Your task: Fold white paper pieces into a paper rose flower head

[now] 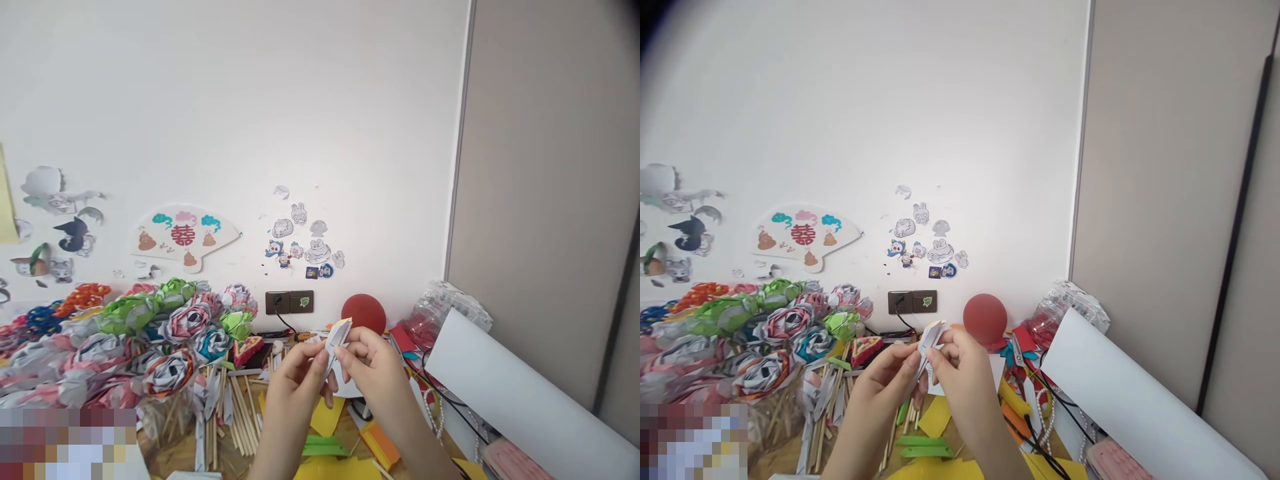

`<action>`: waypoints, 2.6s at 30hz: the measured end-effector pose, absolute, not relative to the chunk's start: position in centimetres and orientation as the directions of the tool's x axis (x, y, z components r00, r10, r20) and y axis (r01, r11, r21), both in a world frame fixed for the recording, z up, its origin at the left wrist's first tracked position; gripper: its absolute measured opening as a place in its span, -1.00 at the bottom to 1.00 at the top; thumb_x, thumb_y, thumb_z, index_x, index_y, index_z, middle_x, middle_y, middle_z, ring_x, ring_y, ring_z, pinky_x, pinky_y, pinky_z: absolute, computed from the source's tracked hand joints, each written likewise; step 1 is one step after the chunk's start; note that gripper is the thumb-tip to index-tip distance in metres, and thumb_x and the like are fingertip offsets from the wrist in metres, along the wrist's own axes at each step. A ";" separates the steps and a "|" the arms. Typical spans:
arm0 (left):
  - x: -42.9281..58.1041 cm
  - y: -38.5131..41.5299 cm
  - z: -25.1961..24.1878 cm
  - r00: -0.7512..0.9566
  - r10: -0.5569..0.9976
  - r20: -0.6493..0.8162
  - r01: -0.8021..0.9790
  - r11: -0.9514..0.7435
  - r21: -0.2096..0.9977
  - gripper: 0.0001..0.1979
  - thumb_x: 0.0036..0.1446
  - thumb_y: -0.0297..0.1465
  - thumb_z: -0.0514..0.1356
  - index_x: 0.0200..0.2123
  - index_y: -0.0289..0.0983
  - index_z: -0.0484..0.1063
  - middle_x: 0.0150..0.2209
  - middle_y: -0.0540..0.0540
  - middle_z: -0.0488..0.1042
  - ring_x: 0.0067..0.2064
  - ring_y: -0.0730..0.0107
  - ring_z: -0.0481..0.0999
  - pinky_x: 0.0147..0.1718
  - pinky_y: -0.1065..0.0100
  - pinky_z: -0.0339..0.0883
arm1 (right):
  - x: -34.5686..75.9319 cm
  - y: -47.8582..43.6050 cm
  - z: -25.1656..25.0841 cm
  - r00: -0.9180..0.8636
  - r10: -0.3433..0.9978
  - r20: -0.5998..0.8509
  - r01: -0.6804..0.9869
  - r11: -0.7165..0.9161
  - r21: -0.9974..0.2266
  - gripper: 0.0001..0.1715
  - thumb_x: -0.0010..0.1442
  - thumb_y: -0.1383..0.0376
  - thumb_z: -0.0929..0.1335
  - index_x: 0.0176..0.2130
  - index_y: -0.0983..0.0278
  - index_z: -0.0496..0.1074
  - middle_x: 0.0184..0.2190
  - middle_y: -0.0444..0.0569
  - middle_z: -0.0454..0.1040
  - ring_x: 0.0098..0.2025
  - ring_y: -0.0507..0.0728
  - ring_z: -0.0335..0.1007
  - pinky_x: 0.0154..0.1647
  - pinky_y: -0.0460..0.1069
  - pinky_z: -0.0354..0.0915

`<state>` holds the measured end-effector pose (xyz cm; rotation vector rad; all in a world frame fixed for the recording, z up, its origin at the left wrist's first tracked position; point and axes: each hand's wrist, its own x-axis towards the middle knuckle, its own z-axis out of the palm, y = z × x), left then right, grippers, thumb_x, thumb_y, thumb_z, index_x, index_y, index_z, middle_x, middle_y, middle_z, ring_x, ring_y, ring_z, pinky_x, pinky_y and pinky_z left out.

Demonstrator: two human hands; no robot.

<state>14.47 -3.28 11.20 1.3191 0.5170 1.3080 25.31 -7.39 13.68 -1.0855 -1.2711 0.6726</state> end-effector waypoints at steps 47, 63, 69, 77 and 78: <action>14.3 -3.3 11.3 0.268 0.909 0.318 -0.325 -0.226 0.918 -0.71 -0.18 -0.19 0.33 -0.46 -0.31 0.49 -0.69 0.03 0.43 -0.63 0.48 0.36 -0.64 0.49 0.24 | 27.0 -7.3 13.4 -0.037 0.964 0.262 -0.007 0.262 -0.965 -0.71 0.08 0.21 0.35 -0.21 0.32 0.32 -0.68 -0.24 0.32 -0.72 -0.11 0.00 -0.72 -0.20 -0.05; 13.8 -3.4 11.9 0.304 0.867 0.395 -0.270 -0.319 0.909 -0.75 -0.15 -0.22 0.31 -0.49 -0.31 0.49 -0.65 0.00 0.44 -0.60 0.44 0.39 -0.61 0.45 0.29 | 26.0 -7.6 13.7 0.005 0.968 0.252 0.043 0.252 -0.967 -0.88 0.09 0.29 0.31 -0.33 0.29 0.28 -0.69 -0.25 0.29 -0.69 -0.08 0.10 -0.71 -0.19 -0.02; 13.8 -4.1 12.3 0.256 0.915 0.312 -0.293 -0.234 0.927 -0.74 -0.16 -0.22 0.32 -0.48 -0.31 0.48 -0.67 0.03 0.42 -0.61 0.50 0.34 -0.64 0.51 0.21 | 26.3 -7.7 13.7 -0.058 0.955 0.292 0.008 0.293 -0.956 -0.84 0.10 0.33 0.31 -0.24 0.30 0.32 -0.64 -0.23 0.31 -0.61 -0.06 0.18 -0.65 -0.18 0.03; 13.5 -4.1 12.2 0.375 0.907 0.192 -0.380 -0.038 0.924 -0.70 -0.19 -0.21 0.34 -0.51 -0.34 0.43 -0.72 0.04 0.37 -0.68 0.61 0.23 -0.69 0.56 0.04 | 27.0 -7.8 13.7 -0.080 0.930 0.360 0.030 0.363 -0.931 -0.80 0.03 0.37 0.39 -0.26 0.29 0.43 -0.58 -0.20 0.36 -0.52 -0.01 0.29 -0.50 -0.15 0.21; 13.5 -4.1 12.2 0.399 0.899 0.179 -0.392 -0.009 0.920 -0.70 -0.18 -0.21 0.34 -0.52 -0.34 0.42 -0.74 0.05 0.35 -0.70 0.64 0.19 -0.70 0.58 0.00 | 27.2 -7.8 13.6 -0.080 0.924 0.373 0.030 0.377 -0.926 -0.81 0.01 0.36 0.41 -0.28 0.29 0.44 -0.56 -0.19 0.37 -0.50 -0.01 0.30 -0.47 -0.14 0.22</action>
